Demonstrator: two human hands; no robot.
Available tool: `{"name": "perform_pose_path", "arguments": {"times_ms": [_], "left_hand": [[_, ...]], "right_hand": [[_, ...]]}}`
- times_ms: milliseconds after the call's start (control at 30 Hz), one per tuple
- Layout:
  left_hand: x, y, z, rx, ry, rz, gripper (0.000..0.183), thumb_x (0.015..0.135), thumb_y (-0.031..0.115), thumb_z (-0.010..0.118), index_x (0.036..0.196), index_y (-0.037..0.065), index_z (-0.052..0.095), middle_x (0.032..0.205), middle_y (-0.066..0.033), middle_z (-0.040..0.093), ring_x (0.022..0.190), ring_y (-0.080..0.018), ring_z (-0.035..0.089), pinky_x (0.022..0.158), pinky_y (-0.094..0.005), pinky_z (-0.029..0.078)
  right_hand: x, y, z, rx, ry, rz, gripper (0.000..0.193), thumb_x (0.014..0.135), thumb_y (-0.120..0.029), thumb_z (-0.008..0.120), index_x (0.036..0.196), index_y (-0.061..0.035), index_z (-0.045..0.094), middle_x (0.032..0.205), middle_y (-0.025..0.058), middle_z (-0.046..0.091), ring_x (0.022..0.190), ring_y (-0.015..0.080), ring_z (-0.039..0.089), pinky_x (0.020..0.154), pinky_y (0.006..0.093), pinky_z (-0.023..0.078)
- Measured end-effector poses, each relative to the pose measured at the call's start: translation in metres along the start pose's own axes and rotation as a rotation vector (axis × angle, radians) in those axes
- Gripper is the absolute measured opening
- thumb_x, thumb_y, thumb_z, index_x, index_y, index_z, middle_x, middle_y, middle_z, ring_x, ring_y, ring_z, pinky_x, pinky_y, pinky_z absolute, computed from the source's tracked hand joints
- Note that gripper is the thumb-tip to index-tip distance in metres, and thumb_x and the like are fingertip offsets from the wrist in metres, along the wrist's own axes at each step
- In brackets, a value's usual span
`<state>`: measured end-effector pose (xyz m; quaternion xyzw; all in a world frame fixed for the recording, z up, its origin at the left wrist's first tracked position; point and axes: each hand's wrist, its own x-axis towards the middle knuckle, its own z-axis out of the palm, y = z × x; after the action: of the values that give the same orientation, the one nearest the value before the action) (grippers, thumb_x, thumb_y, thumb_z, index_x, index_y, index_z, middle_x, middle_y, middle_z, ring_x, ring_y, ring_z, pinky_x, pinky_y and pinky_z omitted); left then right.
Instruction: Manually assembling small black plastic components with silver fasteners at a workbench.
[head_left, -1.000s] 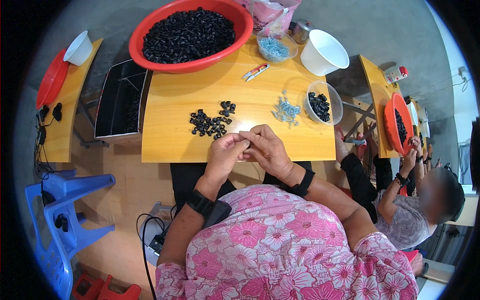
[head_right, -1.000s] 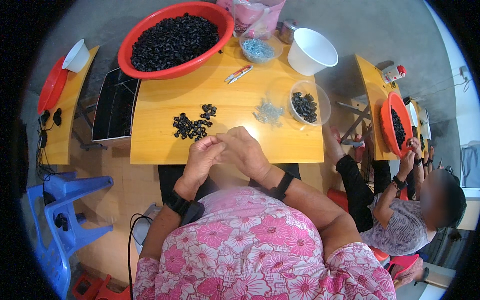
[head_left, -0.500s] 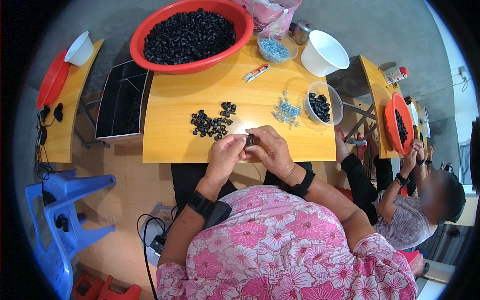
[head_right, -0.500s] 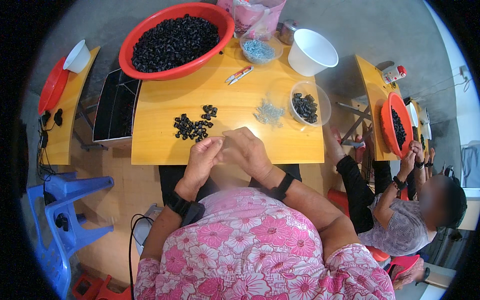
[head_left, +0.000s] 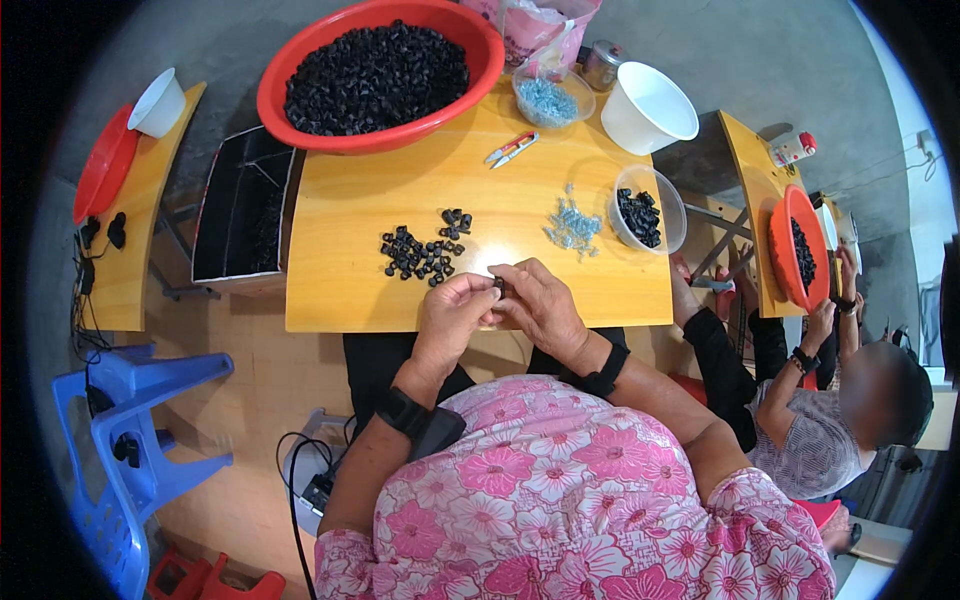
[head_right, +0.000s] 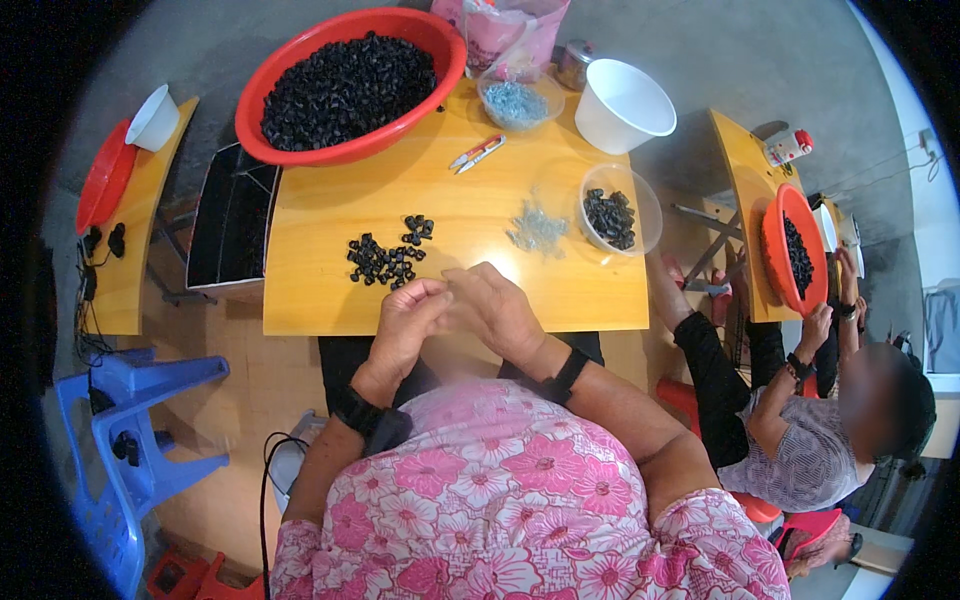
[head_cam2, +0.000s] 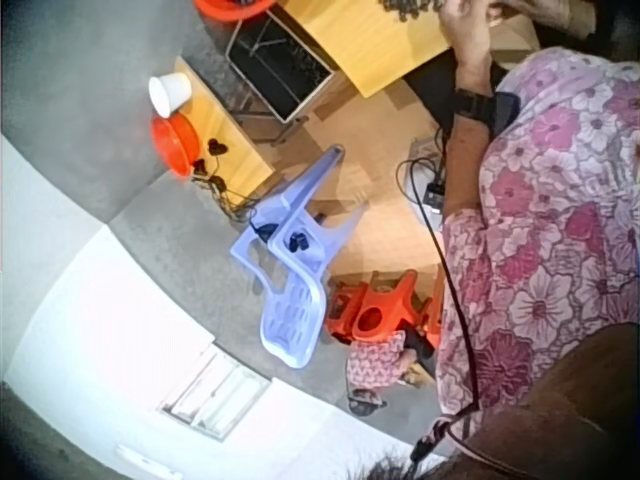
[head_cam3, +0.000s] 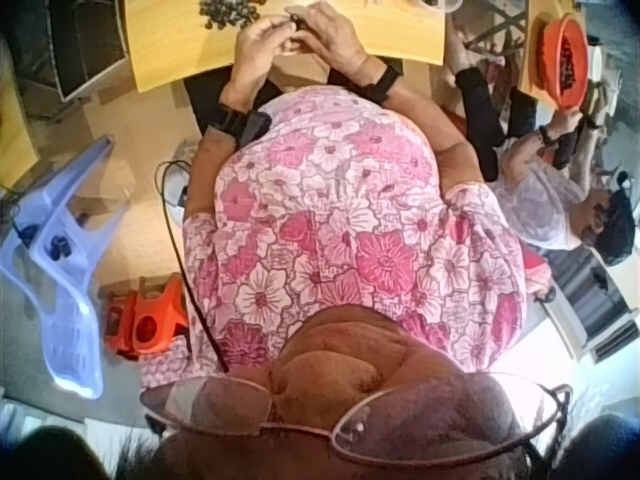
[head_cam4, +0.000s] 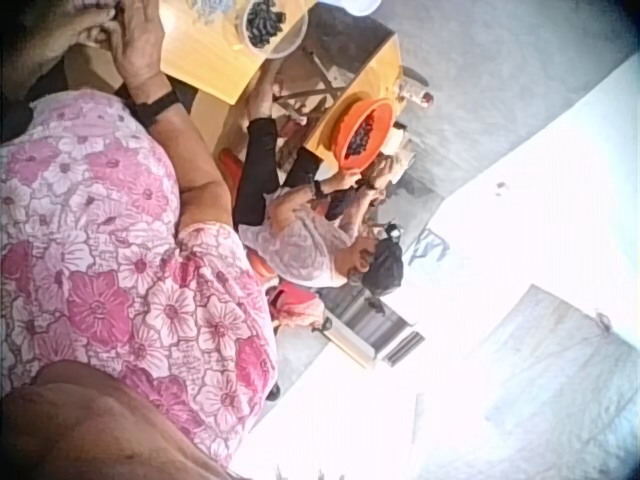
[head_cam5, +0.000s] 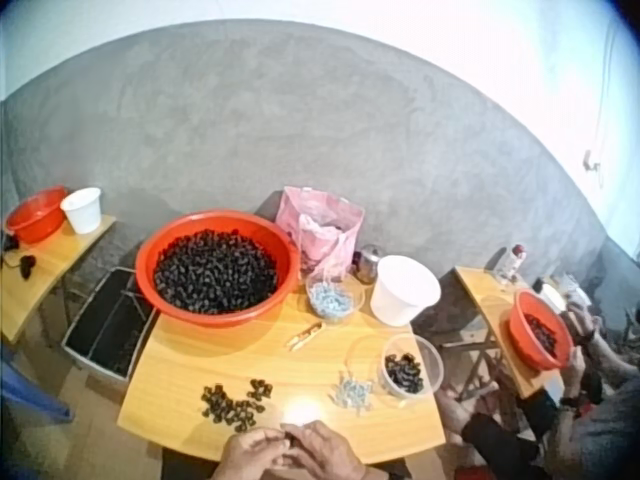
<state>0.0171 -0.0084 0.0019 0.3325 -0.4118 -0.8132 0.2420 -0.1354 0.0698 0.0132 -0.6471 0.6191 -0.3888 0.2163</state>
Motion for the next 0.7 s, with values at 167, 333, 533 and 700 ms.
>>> {"name": "perform_pose_path", "arguments": {"times_ms": [167,333,533,700], "left_hand": [[-0.001,0.000,0.001,0.017,0.006,0.006,0.010,0.089,0.010,0.063,0.097,0.003,0.063,0.079,0.0036,0.060,0.065,-0.0023,0.053,0.057,-0.0171,0.044],[-0.001,0.000,0.004,0.000,-0.124,0.161,0.048,0.087,0.002,0.064,0.131,-0.005,0.046,0.092,-0.0063,0.064,0.076,-0.0077,0.060,0.067,-0.0210,0.051],[0.002,-0.010,-0.001,0.123,-0.167,0.190,0.053,0.086,0.001,0.066,0.135,-0.003,0.045,0.089,-0.0025,0.061,0.077,-0.0049,0.059,0.070,-0.0190,0.050],[0.001,-0.008,0.001,0.115,-0.176,0.154,0.049,0.086,0.001,0.066,0.132,-0.001,0.049,0.087,-0.0009,0.061,0.077,-0.0043,0.059,0.070,-0.0179,0.049]], "right_hand": [[0.000,0.001,0.001,0.050,-0.003,-0.002,0.046,0.077,-0.001,0.062,0.122,-0.0058,0.053,0.101,0.0178,0.055,0.090,0.0379,0.058,0.078,0.0397,0.048],[-0.003,0.004,0.003,0.058,-0.038,0.026,0.048,0.078,-0.002,0.061,0.125,-0.0058,0.050,0.101,0.0190,0.055,0.091,0.0399,0.057,0.078,0.0404,0.048],[-0.004,0.012,0.003,0.054,-0.068,0.005,0.048,0.079,-0.004,0.060,0.126,-0.0040,0.048,0.101,0.0207,0.054,0.090,0.0416,0.054,0.079,0.0426,0.047],[-0.005,0.014,0.003,0.069,-0.069,-0.005,0.047,0.080,-0.006,0.059,0.125,-0.0028,0.048,0.100,0.0216,0.053,0.092,0.0426,0.053,0.081,0.0433,0.045]]}}
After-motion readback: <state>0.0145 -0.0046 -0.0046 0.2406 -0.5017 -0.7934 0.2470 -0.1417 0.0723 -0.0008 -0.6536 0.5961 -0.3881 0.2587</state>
